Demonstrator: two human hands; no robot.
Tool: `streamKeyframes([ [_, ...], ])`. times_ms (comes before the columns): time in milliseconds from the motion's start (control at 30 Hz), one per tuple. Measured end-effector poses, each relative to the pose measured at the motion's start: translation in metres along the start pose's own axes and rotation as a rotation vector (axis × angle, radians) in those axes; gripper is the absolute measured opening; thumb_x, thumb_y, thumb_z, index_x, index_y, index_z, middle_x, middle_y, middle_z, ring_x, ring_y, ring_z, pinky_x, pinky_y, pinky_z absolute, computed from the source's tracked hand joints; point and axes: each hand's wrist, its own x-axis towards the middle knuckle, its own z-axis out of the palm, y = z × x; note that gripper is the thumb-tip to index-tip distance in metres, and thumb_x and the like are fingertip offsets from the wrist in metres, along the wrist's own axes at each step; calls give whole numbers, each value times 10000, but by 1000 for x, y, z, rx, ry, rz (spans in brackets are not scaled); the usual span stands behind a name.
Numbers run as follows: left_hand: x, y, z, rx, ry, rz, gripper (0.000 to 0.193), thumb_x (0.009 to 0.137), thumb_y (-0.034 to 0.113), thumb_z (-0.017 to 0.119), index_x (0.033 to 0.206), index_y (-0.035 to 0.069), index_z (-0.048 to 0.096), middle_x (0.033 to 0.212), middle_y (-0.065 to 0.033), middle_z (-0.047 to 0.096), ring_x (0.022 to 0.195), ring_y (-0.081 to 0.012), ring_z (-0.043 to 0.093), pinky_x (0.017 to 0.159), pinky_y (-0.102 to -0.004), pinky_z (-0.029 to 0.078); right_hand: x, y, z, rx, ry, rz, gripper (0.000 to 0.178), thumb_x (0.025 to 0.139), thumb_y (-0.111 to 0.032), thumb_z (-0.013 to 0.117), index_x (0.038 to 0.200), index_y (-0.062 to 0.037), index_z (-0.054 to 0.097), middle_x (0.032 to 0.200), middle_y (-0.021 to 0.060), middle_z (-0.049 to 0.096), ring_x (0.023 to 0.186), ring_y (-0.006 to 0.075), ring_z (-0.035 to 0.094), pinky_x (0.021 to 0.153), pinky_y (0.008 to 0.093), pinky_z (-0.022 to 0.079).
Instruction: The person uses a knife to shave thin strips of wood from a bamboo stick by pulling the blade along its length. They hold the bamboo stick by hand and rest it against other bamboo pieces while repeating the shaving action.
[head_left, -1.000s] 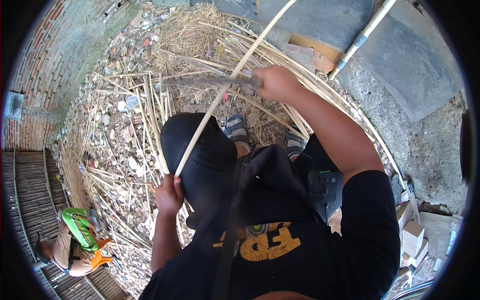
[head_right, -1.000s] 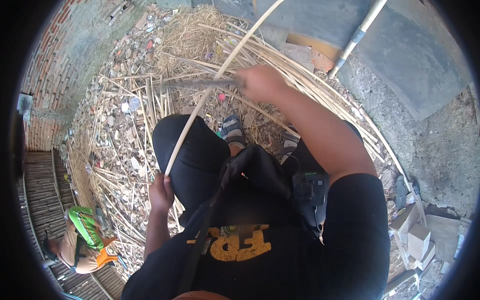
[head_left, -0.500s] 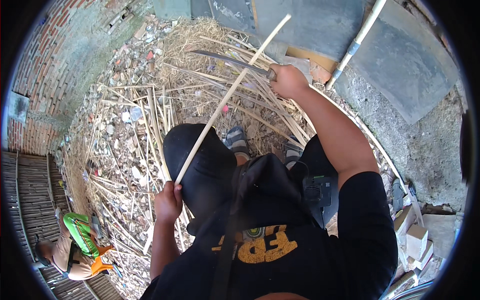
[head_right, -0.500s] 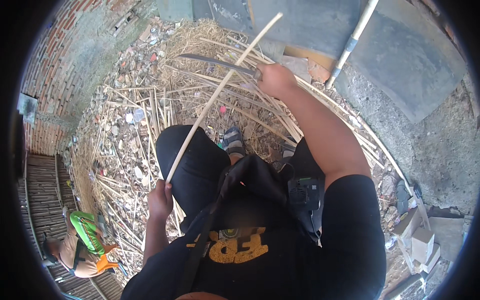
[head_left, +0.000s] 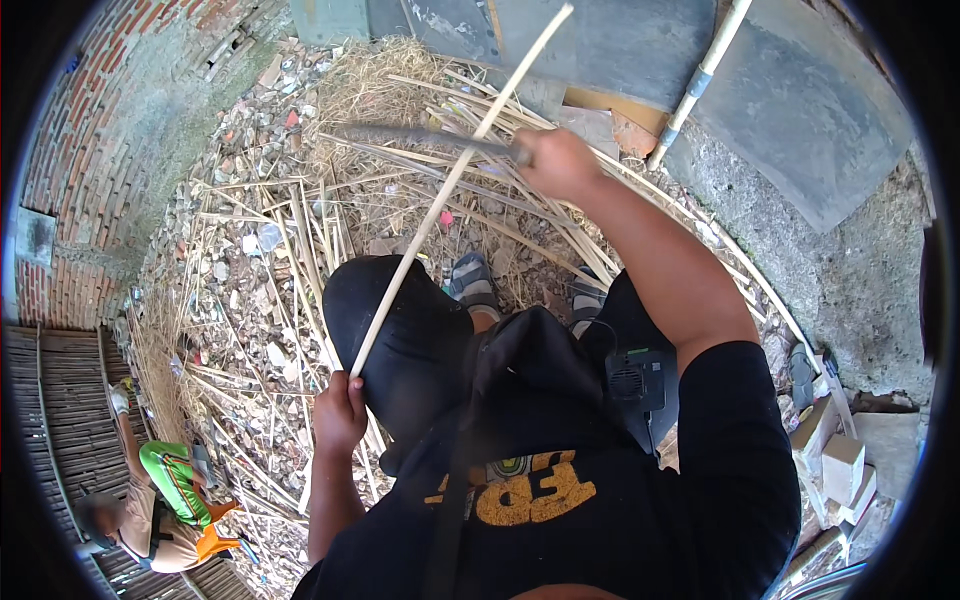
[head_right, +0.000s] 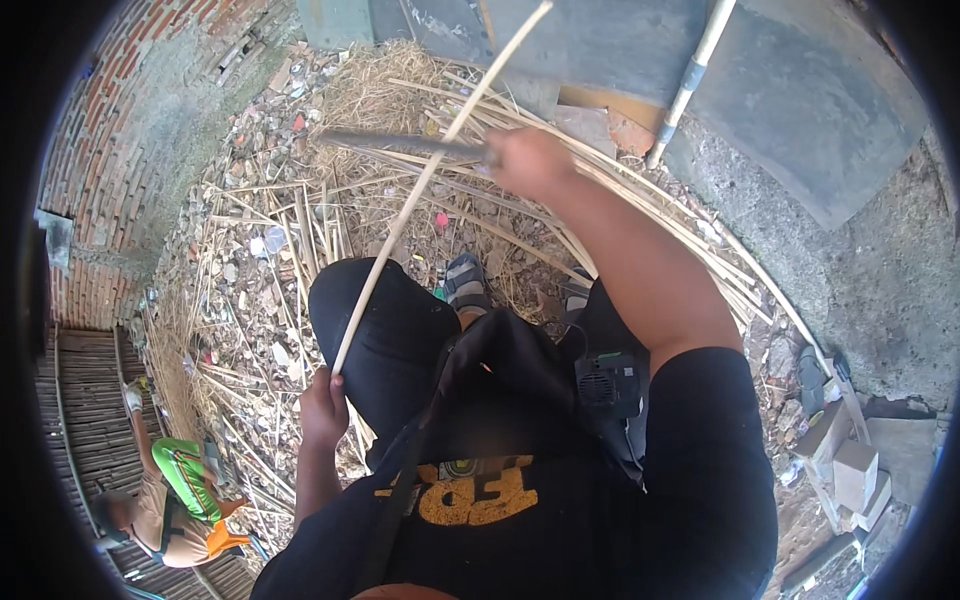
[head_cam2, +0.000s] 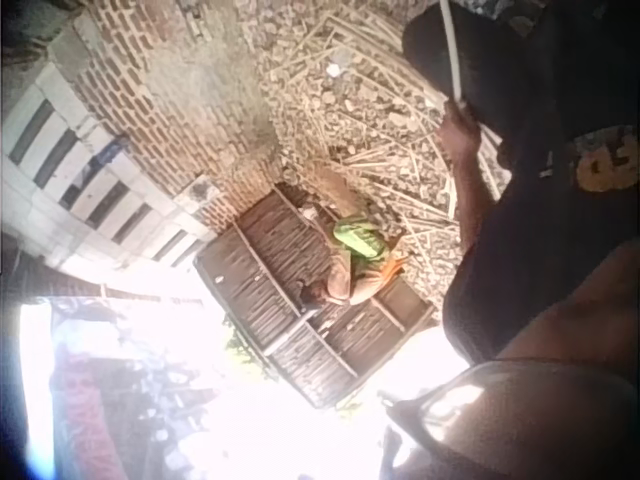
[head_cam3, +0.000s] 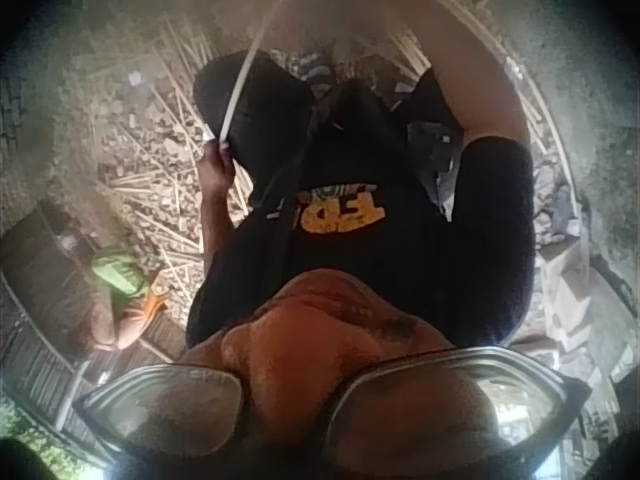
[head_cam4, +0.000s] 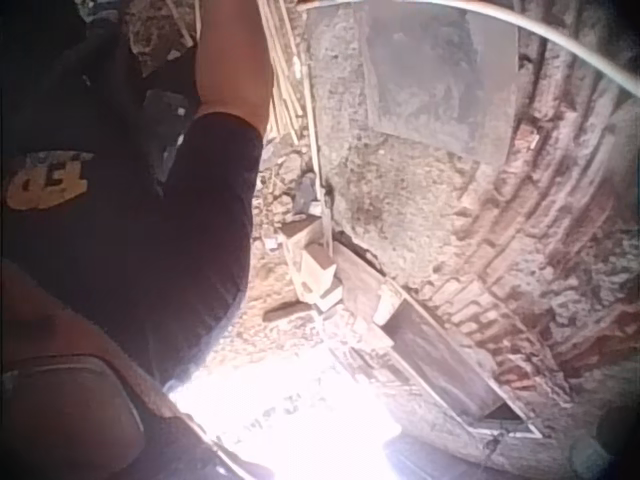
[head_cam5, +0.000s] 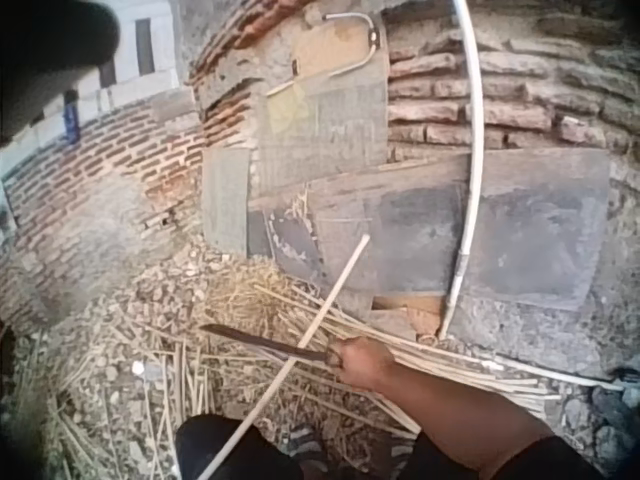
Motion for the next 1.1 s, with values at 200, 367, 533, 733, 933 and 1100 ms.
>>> streamKeyframes([
  [200, 3, 5, 1, -112, -17, 31, 297, 1043, 288, 517, 890, 34, 524, 626, -209, 591, 597, -452, 602, 529, -490, 433, -9, -7, 12, -73, 93, -329, 156, 789, -172, 686, 937, -140, 648, 781, 117, 703, 727, 327, 697, 662, 465, 557],
  [367, 7, 9, -21, -246, -122, -18, 379, 1051, 307, 510, 811, 13, 501, 596, -193, 546, 553, -401, 578, 512, -441, 402, 1, 8, 1, 82, 114, 33, 171, 790, -197, 692, 943, -136, 644, 779, 120, 693, 740, 340, 699, 665, 474, 554],
  [533, 2, -1, -11, -155, -120, -8, 367, 1065, 284, 455, 814, 18, 490, 607, -235, 547, 591, -475, 557, 526, -516, 386, -15, -39, 10, -121, -83, -297, 201, 769, -179, 696, 953, -134, 631, 777, 106, 674, 783, 338, 698, 670, 485, 546],
  [733, 6, 7, -11, -68, -87, -21, 320, 1059, 253, 461, 833, 30, 500, 623, -252, 570, 606, -496, 571, 536, -555, 401, 2, -13, 1, 6, -70, -30, 222, 773, -139, 672, 995, -135, 678, 842, 133, 709, 816, 334, 710, 720, 468, 566],
  [933, 2, 10, -11, 61, -76, 4, 284, 1053, 256, 484, 872, 40, 510, 637, -250, 592, 607, -492, 589, 539, -565, 421, -24, -62, 6, -45, -255, -242, 212, 772, -157, 664, 981, -129, 680, 837, 146, 704, 835, 342, 700, 717, 485, 548],
  [1100, 15, 23, -18, 95, -85, 17, 266, 1048, 251, 493, 882, 43, 507, 648, -253, 604, 616, -488, 601, 544, -580, 430, -5, -17, 23, 55, -162, -128, 260, 757, -170, 681, 1000, -77, 676, 827, 169, 700, 810, 365, 698, 711, 498, 546],
])
